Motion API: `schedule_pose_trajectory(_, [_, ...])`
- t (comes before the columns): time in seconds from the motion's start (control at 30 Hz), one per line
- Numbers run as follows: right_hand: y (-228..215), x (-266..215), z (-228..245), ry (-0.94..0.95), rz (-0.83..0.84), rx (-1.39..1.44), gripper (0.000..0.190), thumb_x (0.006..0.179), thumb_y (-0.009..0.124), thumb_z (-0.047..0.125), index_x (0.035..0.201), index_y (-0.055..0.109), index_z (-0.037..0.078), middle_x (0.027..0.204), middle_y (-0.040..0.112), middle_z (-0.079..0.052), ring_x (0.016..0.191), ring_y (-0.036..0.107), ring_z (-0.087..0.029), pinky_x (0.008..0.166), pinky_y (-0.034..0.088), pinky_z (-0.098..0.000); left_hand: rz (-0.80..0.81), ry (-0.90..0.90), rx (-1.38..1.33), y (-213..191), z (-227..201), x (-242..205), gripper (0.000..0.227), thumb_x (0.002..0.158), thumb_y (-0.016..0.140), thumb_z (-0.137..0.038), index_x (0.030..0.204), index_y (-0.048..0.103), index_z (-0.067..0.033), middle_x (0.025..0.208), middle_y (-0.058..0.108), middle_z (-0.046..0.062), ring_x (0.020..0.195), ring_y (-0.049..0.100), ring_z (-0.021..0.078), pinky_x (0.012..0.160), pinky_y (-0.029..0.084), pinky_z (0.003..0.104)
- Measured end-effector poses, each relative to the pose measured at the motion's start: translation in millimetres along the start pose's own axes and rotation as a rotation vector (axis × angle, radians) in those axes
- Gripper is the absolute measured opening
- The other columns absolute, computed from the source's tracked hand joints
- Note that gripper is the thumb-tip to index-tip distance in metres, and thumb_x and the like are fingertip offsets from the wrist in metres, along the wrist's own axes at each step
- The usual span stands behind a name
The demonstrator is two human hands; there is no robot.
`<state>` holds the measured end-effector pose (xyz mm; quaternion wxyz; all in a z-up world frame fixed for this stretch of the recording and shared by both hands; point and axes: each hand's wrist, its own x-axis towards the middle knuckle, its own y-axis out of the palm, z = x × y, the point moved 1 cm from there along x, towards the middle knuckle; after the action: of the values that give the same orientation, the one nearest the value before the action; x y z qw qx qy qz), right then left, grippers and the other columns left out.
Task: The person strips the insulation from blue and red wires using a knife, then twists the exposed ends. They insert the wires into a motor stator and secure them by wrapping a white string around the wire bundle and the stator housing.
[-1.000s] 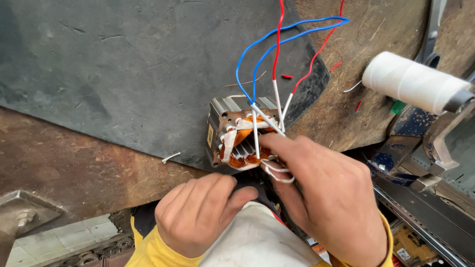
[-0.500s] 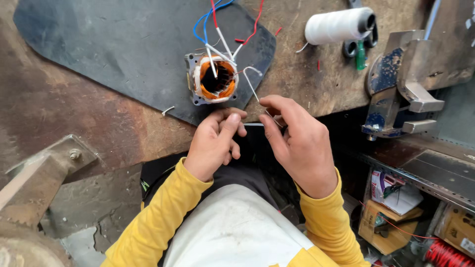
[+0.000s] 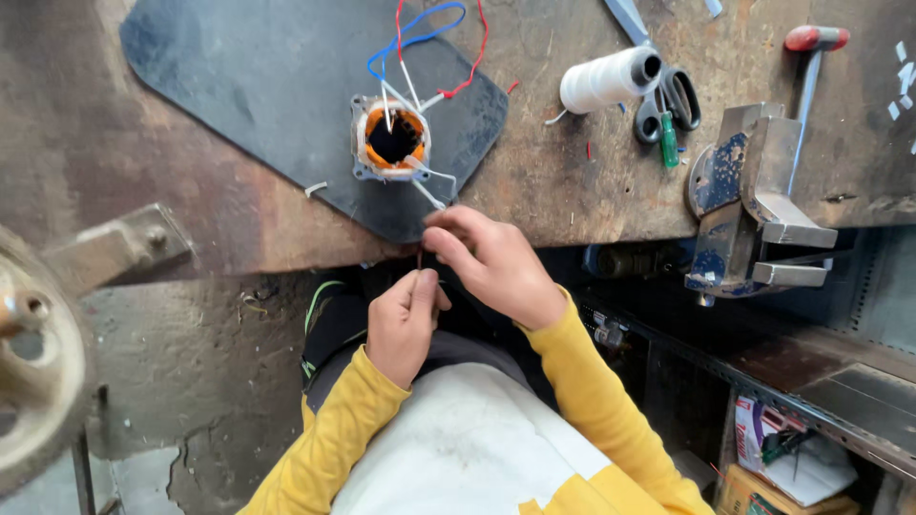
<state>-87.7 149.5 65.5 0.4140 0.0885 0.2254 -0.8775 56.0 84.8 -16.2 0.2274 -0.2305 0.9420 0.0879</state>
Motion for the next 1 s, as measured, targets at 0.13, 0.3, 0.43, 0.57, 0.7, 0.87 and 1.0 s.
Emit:
schedule_pose_trajectory(0.13, [17,10,-35,0.140,0.121,0.280,0.021,0.109,0.053,0.019,0.112,0.065,0.002,0.083,0.057,-0.011,0.074,0.055,-0.014,0.068,0.046,-0.0284,0.260,0.245,0.444,8,11,-27,0.026,0.100,0.057,-0.021,0.099,0.076,-0.0038,0.092,0.072,0.015,0.088,0.071,0.0236,0.081,0.052,0.036])
schedule_pose_trajectory(0.3, [4,-73,-55,-0.113,0.572,-0.222,0.017,0.102,0.054,0.013,0.103,0.069,0.004,0.095,0.075,-0.010,0.091,0.073,-0.025,0.083,0.057,-0.0341,0.066,0.137,-0.200,-16,-16,2,0.031,0.106,0.047,-0.019,0.130,0.060,-0.0054,0.118,0.071,0.016,0.108,0.066,0.0247,0.096,0.052,0.034])
schedule_pose_trajectory(0.43, [-8,-52,-73,0.001,0.667,0.139,0.032,0.106,0.049,0.015,0.131,0.065,0.002,0.106,0.067,-0.012,0.097,0.059,-0.020,0.086,0.049,-0.0350,0.005,0.174,0.014,11,-33,-31,0.020,0.104,0.049,-0.015,0.114,0.061,-0.0028,0.098,0.072,0.019,0.088,0.071,0.0351,0.080,0.057,0.040])
schedule_pose_trajectory(0.57, [-14,-7,-65,0.289,0.474,0.703,0.035,0.104,0.044,0.020,0.127,0.061,-0.001,0.098,0.067,-0.003,0.092,0.063,-0.012,0.088,0.055,-0.0283,0.291,-0.002,0.711,18,-9,-67,0.020,0.095,0.056,-0.015,0.107,0.070,-0.0110,0.093,0.072,0.018,0.091,0.069,0.0366,0.082,0.055,0.046])
schedule_pose_trajectory(0.7, [-6,-36,-71,-0.164,0.583,0.005,0.021,0.102,0.052,0.009,0.110,0.069,0.000,0.093,0.070,-0.007,0.081,0.061,-0.015,0.076,0.054,-0.0333,-0.138,0.638,0.517,-10,3,-36,0.024,0.095,0.051,-0.004,0.115,0.064,-0.0018,0.107,0.070,0.018,0.099,0.067,0.0382,0.087,0.053,0.047])
schedule_pose_trajectory(0.87, [8,-56,-89,-0.234,0.733,-0.139,0.033,0.094,0.048,0.004,0.119,0.070,0.003,0.111,0.077,-0.009,0.104,0.074,-0.017,0.095,0.059,-0.0332,0.087,0.003,-0.320,-2,1,-2,0.025,0.110,0.049,-0.017,0.123,0.065,-0.0042,0.082,0.059,0.012,0.071,0.052,0.0235,0.066,0.046,0.035])
schedule_pose_trajectory(1.0, [3,-4,-77,0.149,0.528,0.739,0.036,0.108,0.048,0.022,0.139,0.056,0.004,0.127,0.070,-0.009,0.118,0.069,-0.017,0.106,0.055,-0.0348,0.108,0.074,0.226,6,0,-48,0.019,0.100,0.051,-0.015,0.104,0.065,-0.0025,0.079,0.067,0.012,0.071,0.067,0.0275,0.067,0.053,0.036])
